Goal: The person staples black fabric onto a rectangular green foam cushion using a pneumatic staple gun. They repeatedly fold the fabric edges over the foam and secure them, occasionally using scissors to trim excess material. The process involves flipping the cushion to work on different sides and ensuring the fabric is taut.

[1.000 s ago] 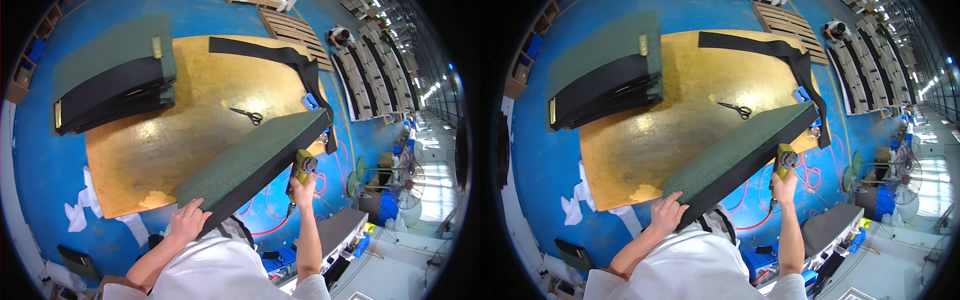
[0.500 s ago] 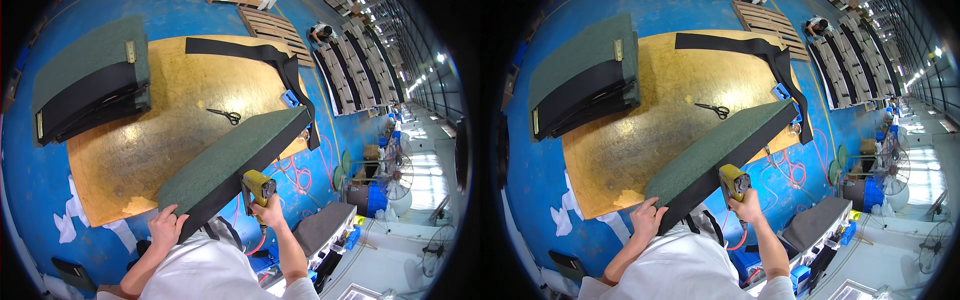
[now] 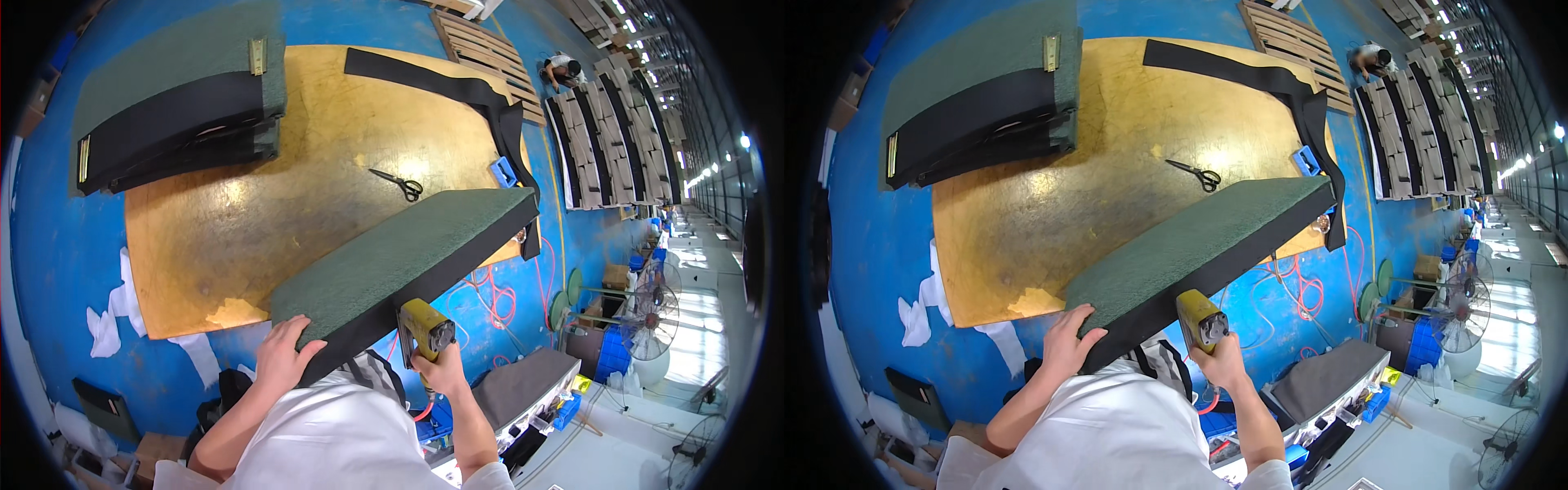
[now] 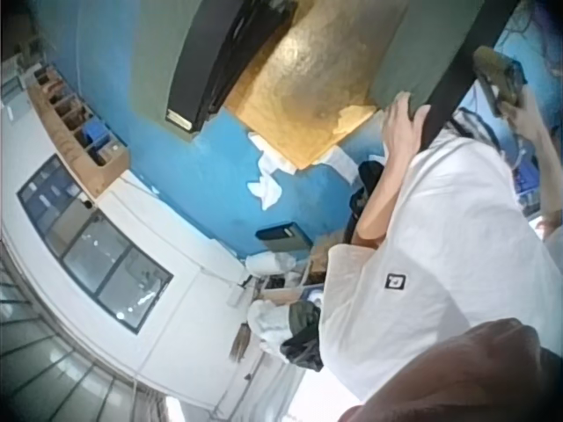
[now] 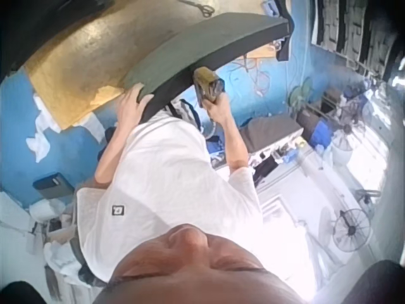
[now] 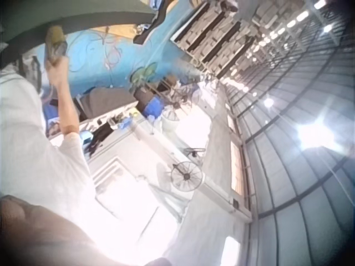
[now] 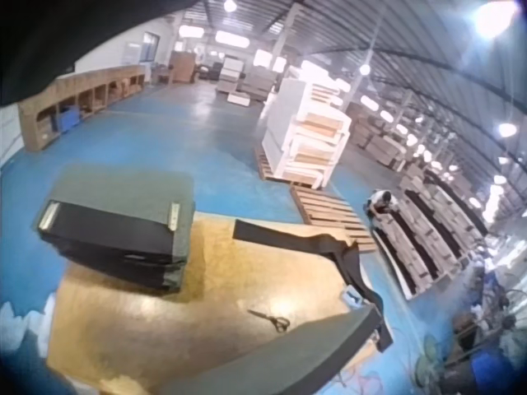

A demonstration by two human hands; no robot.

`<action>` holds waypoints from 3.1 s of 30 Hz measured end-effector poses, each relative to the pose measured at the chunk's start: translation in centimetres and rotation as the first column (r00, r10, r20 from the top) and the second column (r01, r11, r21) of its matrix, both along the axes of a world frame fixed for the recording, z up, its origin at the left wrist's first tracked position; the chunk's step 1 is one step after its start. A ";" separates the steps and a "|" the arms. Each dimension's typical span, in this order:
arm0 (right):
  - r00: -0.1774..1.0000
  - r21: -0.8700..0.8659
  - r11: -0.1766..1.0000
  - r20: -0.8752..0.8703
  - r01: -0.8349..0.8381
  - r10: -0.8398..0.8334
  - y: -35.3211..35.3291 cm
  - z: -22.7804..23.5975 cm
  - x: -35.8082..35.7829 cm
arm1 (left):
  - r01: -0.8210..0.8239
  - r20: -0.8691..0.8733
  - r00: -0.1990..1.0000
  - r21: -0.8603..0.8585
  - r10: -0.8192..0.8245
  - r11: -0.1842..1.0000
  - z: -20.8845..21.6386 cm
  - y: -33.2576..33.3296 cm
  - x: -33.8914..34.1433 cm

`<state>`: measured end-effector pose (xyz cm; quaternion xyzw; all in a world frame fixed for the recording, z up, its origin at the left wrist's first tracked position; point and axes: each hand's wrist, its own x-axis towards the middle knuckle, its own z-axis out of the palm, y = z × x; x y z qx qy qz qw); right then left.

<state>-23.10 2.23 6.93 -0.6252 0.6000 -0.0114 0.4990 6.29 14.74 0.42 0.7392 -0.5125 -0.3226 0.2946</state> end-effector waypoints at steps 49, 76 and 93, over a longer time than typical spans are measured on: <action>0.857 0.018 0.859 0.086 -0.511 0.508 7.0 2.1 7.5 | 0.595 -0.281 0.786 0.102 -0.551 0.797 -1.4 1.4 8.1; 0.676 0.058 0.677 -0.033 -0.734 0.736 7.4 2.4 11.1 | 0.607 -0.387 0.738 0.023 -0.552 0.795 -2.6 1.2 9.8; 0.959 0.083 0.991 0.253 0.108 -0.126 6.3 -0.2 0.5 | 0.348 -0.312 0.891 0.004 -0.329 0.938 -2.1 1.8 9.9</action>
